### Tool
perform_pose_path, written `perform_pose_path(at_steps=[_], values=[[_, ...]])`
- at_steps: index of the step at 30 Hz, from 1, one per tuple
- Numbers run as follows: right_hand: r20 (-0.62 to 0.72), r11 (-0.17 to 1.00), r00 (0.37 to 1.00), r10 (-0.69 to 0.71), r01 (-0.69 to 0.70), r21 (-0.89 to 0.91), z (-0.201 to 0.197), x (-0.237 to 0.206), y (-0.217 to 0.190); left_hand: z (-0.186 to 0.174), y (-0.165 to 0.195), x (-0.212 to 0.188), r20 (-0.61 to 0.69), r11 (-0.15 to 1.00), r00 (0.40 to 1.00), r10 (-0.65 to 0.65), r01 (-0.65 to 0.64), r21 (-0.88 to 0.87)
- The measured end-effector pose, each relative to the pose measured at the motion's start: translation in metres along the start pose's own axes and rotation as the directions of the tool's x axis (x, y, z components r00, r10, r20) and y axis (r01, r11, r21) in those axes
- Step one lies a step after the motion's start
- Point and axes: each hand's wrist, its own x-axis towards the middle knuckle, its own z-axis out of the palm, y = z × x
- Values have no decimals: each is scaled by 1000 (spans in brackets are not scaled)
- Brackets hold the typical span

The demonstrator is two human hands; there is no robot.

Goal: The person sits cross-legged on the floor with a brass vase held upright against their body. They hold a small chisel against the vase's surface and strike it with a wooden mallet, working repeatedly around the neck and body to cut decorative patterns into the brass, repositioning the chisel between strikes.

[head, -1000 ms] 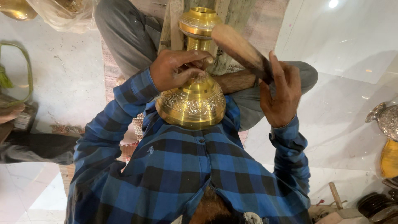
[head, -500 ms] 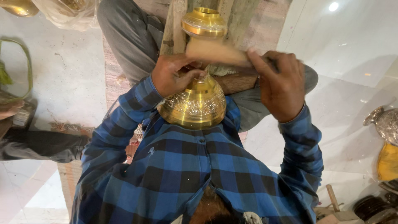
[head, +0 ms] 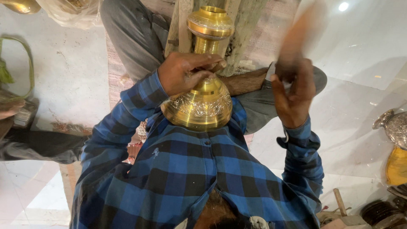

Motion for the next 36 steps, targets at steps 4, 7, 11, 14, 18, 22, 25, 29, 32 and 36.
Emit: perform_pose_path(at_steps=[4, 7, 11, 14, 18, 22, 25, 29, 32, 36], values=[[197, 673, 959, -204, 284, -683, 1, -12, 13, -9, 2, 8, 132, 993, 991, -14, 29, -118], [142, 847, 978, -151, 202, -492, 4, -15, 20, -15, 0, 18, 182, 993, 978, 98, -84, -81], [114, 832, 988, -100, 146, -535, 17, -24, 26, -20, -5, 29, 297, 991, 949, 107, -77, -109], [66, 893, 994, -83, 104, -439, 21, -28, 30, -22, -9, 31, 330, 989, 939, 101, -58, -139], [102, 686, 990, -95, 139, -714, 19, -28, 32, -19, -15, 35, 349, 985, 923, 160, -129, -112], [-71, 986, 993, -98, 87, -141, 21, -28, 28, -17, -17, 35, 337, 980, 921, 196, -171, -103], [-91, 978, 977, -194, 186, -89, 21, -27, 26, -19, -19, 35, 382, 990, 913, 142, -124, -70], [17, 891, 965, -263, 249, -379, 17, -23, 28, -20, -18, 35, 409, 994, 907, 104, -104, -21], [13, 964, 987, -161, 160, -210, 15, -22, 29, -18, -15, 34, 339, 989, 929, 145, -128, -72], [68, 726, 953, -294, 269, -634, 17, -22, 26, -19, -12, 28, 347, 999, 937, 42, -30, -40]])
